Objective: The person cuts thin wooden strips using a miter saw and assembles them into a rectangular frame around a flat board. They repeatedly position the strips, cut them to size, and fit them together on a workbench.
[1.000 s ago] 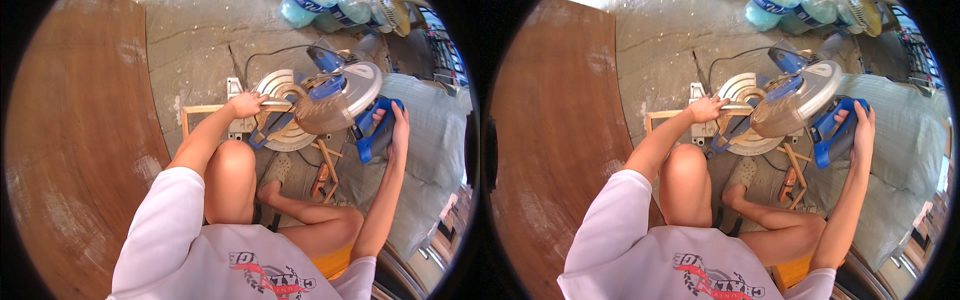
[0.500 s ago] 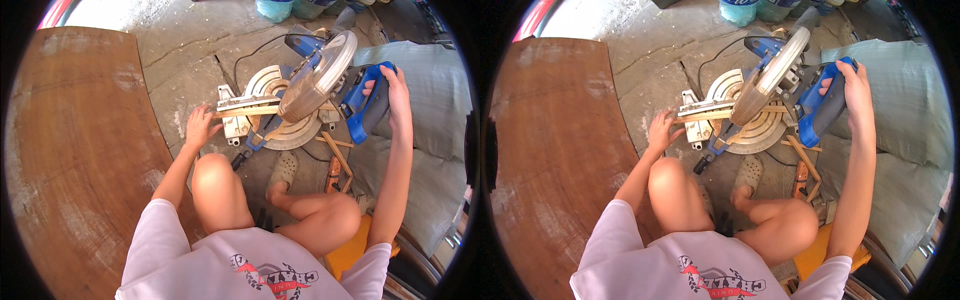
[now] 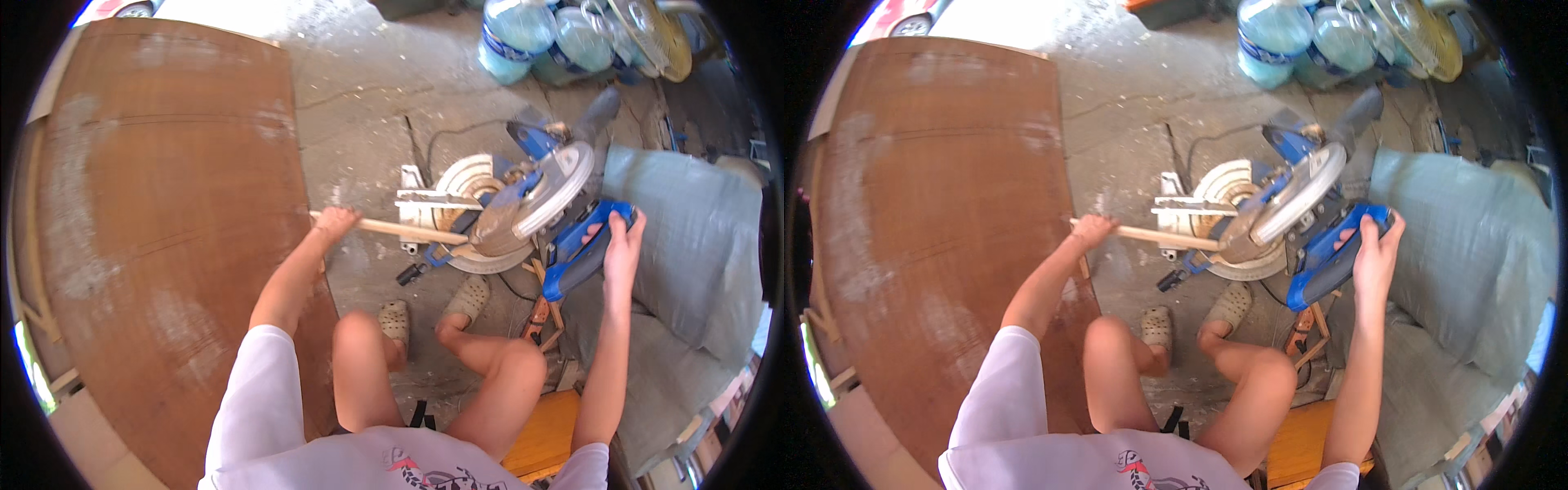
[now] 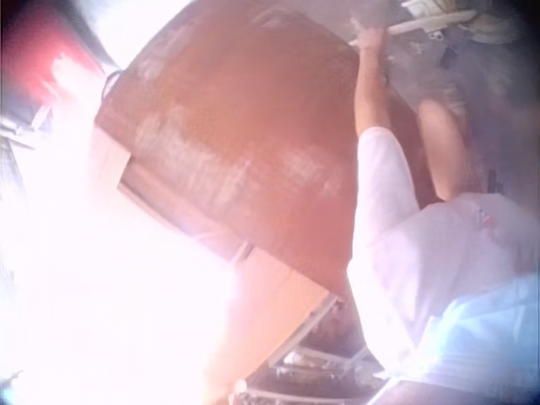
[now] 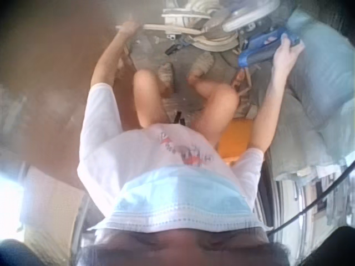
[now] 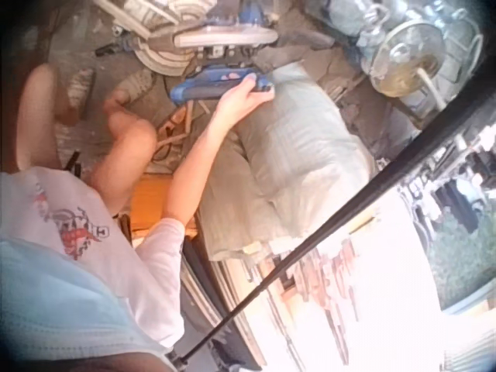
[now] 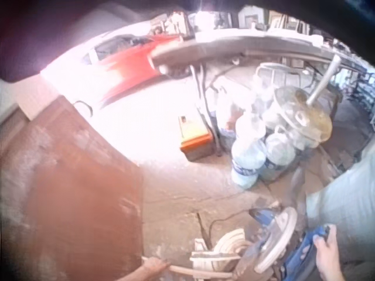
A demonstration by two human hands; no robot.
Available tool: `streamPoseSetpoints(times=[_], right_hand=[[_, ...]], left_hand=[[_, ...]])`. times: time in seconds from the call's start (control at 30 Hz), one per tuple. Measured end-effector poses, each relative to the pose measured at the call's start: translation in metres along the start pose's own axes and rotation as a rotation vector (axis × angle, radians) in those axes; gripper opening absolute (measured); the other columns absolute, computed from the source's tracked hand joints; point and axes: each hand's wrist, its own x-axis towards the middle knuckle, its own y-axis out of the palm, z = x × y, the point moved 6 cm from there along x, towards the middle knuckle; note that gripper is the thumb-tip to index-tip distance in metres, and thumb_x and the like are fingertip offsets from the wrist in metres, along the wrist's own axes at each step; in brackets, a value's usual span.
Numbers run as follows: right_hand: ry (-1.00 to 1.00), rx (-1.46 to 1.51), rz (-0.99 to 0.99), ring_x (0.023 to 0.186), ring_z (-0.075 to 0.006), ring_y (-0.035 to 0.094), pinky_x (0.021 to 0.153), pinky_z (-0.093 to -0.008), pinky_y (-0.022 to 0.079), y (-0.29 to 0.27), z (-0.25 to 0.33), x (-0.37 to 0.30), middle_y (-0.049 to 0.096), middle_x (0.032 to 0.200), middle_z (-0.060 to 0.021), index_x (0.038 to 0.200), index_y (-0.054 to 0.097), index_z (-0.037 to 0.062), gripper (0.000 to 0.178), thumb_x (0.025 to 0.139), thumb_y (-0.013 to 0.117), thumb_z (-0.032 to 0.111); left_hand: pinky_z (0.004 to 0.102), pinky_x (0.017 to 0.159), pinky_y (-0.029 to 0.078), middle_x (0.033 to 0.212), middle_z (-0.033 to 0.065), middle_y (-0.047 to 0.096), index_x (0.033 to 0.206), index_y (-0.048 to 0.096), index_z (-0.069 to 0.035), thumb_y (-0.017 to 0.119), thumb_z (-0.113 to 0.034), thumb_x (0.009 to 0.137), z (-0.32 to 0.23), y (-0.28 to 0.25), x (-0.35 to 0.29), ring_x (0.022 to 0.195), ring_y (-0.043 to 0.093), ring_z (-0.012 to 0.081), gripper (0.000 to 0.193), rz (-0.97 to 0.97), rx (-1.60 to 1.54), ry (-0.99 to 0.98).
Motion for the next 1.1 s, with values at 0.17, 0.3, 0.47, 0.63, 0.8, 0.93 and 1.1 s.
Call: streamPoseSetpoints(times=[0.17, 0.3, 0.47, 0.63, 0.8, 0.93, 1.1], right_hand=[[-0.064, -0.313, -0.081, 0.093, -0.0354, 0.071, 0.087, -0.0432, 0.055, -0.007, -0.007, -0.001, 0.07, 0.106, -0.0233, 0.15, 0.034, 0.0058, 0.059, 0.105, 0.056, 0.037], [0.004, -0.535, -0.01, 0.127, -0.0494, 0.058, 0.107, -0.0535, 0.044, -0.024, -0.003, -0.051, 0.06, 0.137, -0.0339, 0.159, 0.029, 0.0081, 0.077, 0.105, 0.041, 0.062], [0.449, -0.31, 0.364, 0.05, -0.0169, 0.056, 0.044, -0.0375, 0.047, -0.061, 0.011, -0.182, 0.057, 0.064, -0.0046, 0.088, 0.055, 0.0071, 0.035, 0.108, 0.056, 0.036], [0.481, -0.23, 0.607, 0.049, -0.0222, 0.063, 0.04, -0.0384, 0.049, -0.08, 0.028, -0.276, 0.066, 0.069, -0.0115, 0.096, 0.059, 0.0056, 0.038, 0.108, 0.055, 0.041], [-0.112, -0.865, 0.769, 0.064, -0.0298, 0.073, 0.062, -0.0447, 0.058, -0.037, 0.071, -0.266, 0.074, 0.083, -0.0197, 0.098, 0.068, -0.0004, 0.033, 0.098, 0.063, 0.032], [-0.113, -1.006, 0.658, 0.101, -0.0447, 0.069, 0.087, -0.0542, 0.053, 0.056, 0.201, -0.232, 0.075, 0.103, -0.0184, 0.114, 0.063, 0.0009, 0.043, 0.098, 0.062, 0.041], [-0.482, -0.771, 0.519, 0.104, -0.0477, 0.064, 0.088, -0.0526, 0.052, 0.229, 0.433, -0.223, 0.069, 0.112, -0.026, 0.122, 0.062, 0.0006, 0.035, 0.101, 0.062, 0.029]], left_hand=[[0.0448, 0.079, 0.062, 0.106, 0.0131, 0.077, 0.121, 0.069, -0.014, 0.059, -0.02, 0.098, -0.024, -0.089, -0.117, 0.101, 0.076, 0.0302, 0.026, 0.152, -0.046, -0.076], [0.05, 0.086, 0.06, 0.105, 0.0172, 0.076, 0.118, 0.067, -0.009, 0.072, -0.029, 0.088, -0.037, -0.185, -0.252, 0.1, 0.074, 0.0366, 0.035, 0.148, -0.248, -0.153], [0.0512, 0.089, 0.058, 0.103, 0.0191, 0.077, 0.109, 0.076, -0.013, 0.07, -0.048, 0.088, -0.032, -0.289, -0.425, 0.101, 0.074, 0.0368, 0.041, 0.064, -0.47, -0.332], [0.0543, 0.083, 0.057, 0.093, 0.0212, 0.075, 0.107, 0.069, -0.009, 0.065, -0.053, 0.094, -0.017, -0.359, -0.545, 0.092, 0.073, 0.0425, 0.046, -0.305, -0.779, -0.647], [0.0565, 0.076, 0.056, 0.088, 0.0217, 0.073, 0.099, 0.064, -0.009, 0.062, -0.051, 0.097, -0.001, -0.394, -0.578, 0.086, 0.072, 0.0442, 0.042, -0.692, -0.979, -0.863], [0.0581, 0.072, 0.053, 0.082, 0.0236, 0.07, 0.094, 0.06, -0.007, 0.062, -0.048, 0.1, 0.062, -0.431, -0.557, 0.082, 0.068, 0.0475, 0.041, -0.873, -1.115, -0.777], [0.052, 0.064, 0.052, 0.07, 0.0226, 0.064, 0.087, 0.063, -0.006, 0.068, -0.047, 0.098, 0.179, -0.504, -0.539, 0.071, 0.067, 0.0445, 0.043, -0.981, -1.142, -0.592]])
